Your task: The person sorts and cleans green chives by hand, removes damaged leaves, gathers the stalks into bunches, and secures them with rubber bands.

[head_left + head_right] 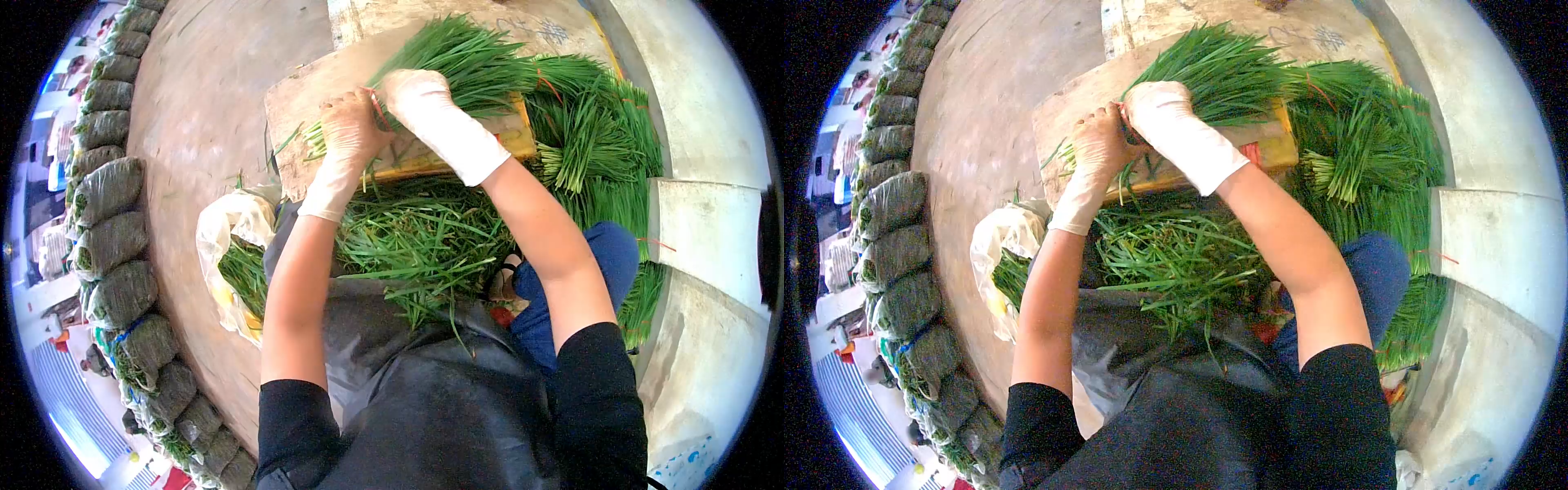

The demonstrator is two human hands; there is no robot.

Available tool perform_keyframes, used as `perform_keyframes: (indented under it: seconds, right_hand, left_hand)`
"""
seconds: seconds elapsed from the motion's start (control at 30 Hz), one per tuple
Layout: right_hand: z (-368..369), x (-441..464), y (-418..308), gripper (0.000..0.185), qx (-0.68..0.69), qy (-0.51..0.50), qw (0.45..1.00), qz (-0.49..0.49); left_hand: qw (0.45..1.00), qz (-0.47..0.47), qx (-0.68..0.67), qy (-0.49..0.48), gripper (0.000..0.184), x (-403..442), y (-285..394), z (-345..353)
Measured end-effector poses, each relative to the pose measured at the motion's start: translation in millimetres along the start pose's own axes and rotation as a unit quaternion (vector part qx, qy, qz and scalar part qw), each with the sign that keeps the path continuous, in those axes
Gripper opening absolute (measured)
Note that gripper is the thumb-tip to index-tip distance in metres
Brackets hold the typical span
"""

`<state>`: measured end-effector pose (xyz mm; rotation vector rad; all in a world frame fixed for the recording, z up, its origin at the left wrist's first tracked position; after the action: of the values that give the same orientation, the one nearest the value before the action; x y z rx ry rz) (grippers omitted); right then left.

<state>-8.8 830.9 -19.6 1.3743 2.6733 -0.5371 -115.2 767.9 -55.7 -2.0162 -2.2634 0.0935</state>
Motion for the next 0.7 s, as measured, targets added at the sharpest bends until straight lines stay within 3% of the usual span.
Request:
perform_keyframes:
  seconds: [0.03,0.1,0.13,0.17,0.2,0.23,0.27,0.3,0.37,0.4,0.47,0.5,0.53,0.57,0.6,0.67,0.7]
  right_hand:
    - [3,4,1,0.025,-0.001,0.002,1.0,0.004]
    - [11,17,6,0.035,0.188,0.075,0.972,-0.123]
    - [-5,1,6,0.043,0.3,0.124,0.935,-0.145]
    - [-3,2,6,0.043,0.299,0.128,0.935,-0.139]
    - [-1,5,1,0.045,0.329,0.203,0.907,-0.169]
    - [-3,5,-6,0.049,0.38,0.181,0.898,-0.13]
    - [-2,7,-11,0.053,0.431,0.162,0.883,-0.091]
    - [1,14,-14,0.053,0.432,0.167,0.882,-0.086]
    - [18,37,-14,0.052,0.56,-0.067,0.825,-0.04]
    - [17,42,-12,0.052,0.562,-0.059,0.824,-0.04]
    - [8,32,-13,0.045,0.674,-0.096,0.716,0.156]
    - [5,26,-15,0.045,0.676,-0.095,0.713,0.16]
    - [5,19,-21,0.043,0.652,-0.069,0.745,0.124]
    - [-1,14,-28,0.04,0.624,-0.039,0.776,0.084]
    - [-9,13,-36,0.041,0.594,-0.028,0.796,0.112]
    - [-20,2,-43,0.041,0.543,-0.002,0.827,0.144]
    - [-20,-14,-43,0.04,0.52,0.012,0.841,0.147]
  left_hand:
    - [1.0,0.004,-0.002,0.003,0.069,-1,0,-5]
    - [0.996,0.042,0.048,-0.054,0.067,-3,1,-17]
    - [0.993,0.063,0.094,0.027,0.067,-7,-1,-13]
    - [0.993,0.07,0.092,0.029,0.067,-8,-5,-21]
    - [0.992,0.095,0.072,0.028,0.07,-8,-11,-31]
    - [0.991,0.121,0.052,0.025,0.074,-8,-17,-37]
    - [0.992,0.123,-0.005,-0.012,0.096,-5,-25,-34]
    - [0.991,0.13,-0.003,-0.011,0.096,-4,-28,-31]
    - [0.975,0.126,-0.137,-0.118,0.116,-1,-32,-21]
    - [0.978,0.136,-0.086,-0.13,0.125,-3,-29,-18]
    - [0.987,0.14,-0.02,-0.072,0.118,-2,-27,-1]
    - [0.989,0.126,-0.005,-0.072,0.113,-3,-25,4]
    - [0.989,0.126,-0.006,-0.078,0.113,-6,-23,2]
    - [0.984,0.117,-0.007,-0.134,0.107,-3,-22,-4]
    - [0.976,0.109,-0.007,-0.187,0.102,2,-21,-9]
    - [0.988,0.082,-0.109,-0.076,0.076,11,-40,46]
    - [0.986,0.058,-0.138,-0.073,0.069,11,-39,57]
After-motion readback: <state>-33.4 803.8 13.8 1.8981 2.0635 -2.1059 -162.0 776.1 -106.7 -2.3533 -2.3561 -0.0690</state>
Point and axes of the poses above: each hand's wrist, its own x-axis towards the middle knuckle, its own z-axis out of the palm, y = z × x, the point moved 1 cm from there along x, towards the middle knuckle, and after that the axes turned 2 degrees about -y, right-handed, at the moved point
